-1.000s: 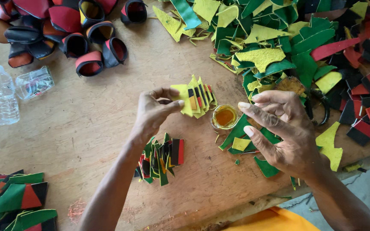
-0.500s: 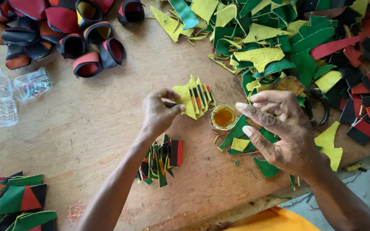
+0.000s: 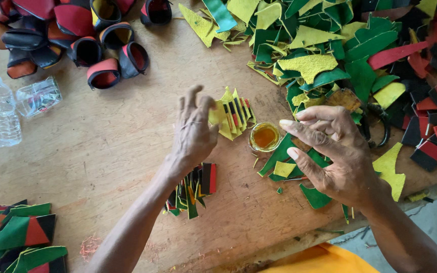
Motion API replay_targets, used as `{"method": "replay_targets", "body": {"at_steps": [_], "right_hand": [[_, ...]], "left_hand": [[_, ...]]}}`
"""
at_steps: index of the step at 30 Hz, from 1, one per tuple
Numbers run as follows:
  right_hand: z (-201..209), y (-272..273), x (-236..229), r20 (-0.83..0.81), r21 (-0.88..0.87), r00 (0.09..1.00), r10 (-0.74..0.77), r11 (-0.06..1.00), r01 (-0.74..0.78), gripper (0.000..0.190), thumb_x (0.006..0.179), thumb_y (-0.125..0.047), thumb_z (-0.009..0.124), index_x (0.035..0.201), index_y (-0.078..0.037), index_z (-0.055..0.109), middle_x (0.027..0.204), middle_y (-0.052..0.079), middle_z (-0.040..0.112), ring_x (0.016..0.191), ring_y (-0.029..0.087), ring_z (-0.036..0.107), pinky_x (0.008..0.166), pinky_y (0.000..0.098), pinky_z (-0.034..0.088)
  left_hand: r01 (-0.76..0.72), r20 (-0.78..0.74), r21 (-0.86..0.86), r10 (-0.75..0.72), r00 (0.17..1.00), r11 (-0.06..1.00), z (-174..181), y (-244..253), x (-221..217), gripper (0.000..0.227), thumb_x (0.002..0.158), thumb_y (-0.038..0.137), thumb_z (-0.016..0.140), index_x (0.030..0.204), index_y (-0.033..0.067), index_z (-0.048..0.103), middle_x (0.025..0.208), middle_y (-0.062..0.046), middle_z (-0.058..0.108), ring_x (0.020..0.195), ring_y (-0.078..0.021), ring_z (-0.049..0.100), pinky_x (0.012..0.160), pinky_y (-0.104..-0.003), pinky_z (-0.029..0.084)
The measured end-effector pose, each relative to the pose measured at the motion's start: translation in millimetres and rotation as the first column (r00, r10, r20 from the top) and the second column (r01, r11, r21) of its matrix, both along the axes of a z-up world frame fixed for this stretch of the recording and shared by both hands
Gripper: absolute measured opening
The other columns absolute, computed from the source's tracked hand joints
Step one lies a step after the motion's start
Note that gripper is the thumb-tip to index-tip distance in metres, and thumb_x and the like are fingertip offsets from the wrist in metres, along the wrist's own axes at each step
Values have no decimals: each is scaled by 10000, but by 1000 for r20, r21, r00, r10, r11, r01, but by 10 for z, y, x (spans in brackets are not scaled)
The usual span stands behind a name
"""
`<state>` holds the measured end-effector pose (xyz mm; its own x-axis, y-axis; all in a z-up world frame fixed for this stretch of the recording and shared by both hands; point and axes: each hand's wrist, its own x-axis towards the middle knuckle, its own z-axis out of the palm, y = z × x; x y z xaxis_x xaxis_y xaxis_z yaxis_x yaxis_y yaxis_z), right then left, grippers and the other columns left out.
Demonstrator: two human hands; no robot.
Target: The person repeatedly picks small colored felt pieces, applies adhesive from a small jar using a finger, and stacks them into a growing pile on the table. The hands handle green, yellow, red, and black pieces one at a time, pressing them together after applying glue.
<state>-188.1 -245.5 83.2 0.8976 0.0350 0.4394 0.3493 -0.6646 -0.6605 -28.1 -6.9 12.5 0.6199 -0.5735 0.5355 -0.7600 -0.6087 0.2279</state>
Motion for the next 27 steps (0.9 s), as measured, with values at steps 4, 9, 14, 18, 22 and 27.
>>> {"method": "replay_targets", "body": {"at_steps": [4, 9, 14, 18, 22, 27], "right_hand": [[6, 1, -4, 3, -4, 1000, 4, 1000, -4, 479, 890, -97, 783, 1350, -135, 654, 1295, 83, 516, 952, 143, 614, 867, 288, 557], [8, -2, 0, -9, -20, 1000, 4, 1000, -4, 484, 884, -113, 789, 1349, -138, 657, 1295, 81, 522, 954, 154, 618, 869, 300, 561], [-17, -9, 14, -25, -20, 1000, 9, 1000, -10, 488, 883, -107, 787, 1352, -138, 655, 1296, 81, 524, 958, 156, 634, 864, 307, 568], [-15, -4, 9, -39, -13, 999, 7, 1000, -7, 493, 877, -101, 789, 1350, -141, 655, 1303, 80, 530, 955, 156, 628, 868, 306, 565], [41, -16, 1, -43, -47, 999, 7, 999, -9, 500, 877, -92, 785, 1356, -141, 650, 1315, 79, 530, 990, 168, 616, 890, 312, 559], [148, -30, -4, -122, -174, 992, 22, 984, -44, 543, 812, -178, 824, 1331, -139, 669, 1351, 105, 487, 1053, 210, 547, 949, 357, 527]], "left_hand": [[37, -506, 56, -4, 863, 998, -25, 11, -12, 378, 805, 6, 721, 1157, 22, 584, 1204, -156, 617, 1178, -359, 544, 1039, -456, 451], [35, -539, 81, 14, 842, 996, 10, 20, 18, 378, 796, 35, 731, 1143, 20, 583, 1174, -166, 609, 1176, -367, 543, 1031, -454, 437], [12, -554, 89, 40, 832, 996, 30, 14, -26, 384, 801, 87, 748, 1145, 35, 585, 1188, -160, 605, 1187, -366, 543, 1025, -462, 437], [-15, -584, 77, 57, 810, 997, 68, 40, -39, 385, 803, 100, 742, 1152, 43, 588, 1211, -147, 599, 1175, -360, 548, 984, -462, 464], [-2, -544, 43, 25, 839, 999, 141, 65, -50, 336, 811, 108, 743, 1108, 45, 600, 1219, -144, 598, 1191, -347, 551, 987, -457, 471], [-21, -473, -10, 13, 881, 1000, 324, 266, -231, 242, 887, 73, 699, 1115, 26, 634, 1239, -148, 603, 1177, -336, 576, 1013, -438, 484]]}}
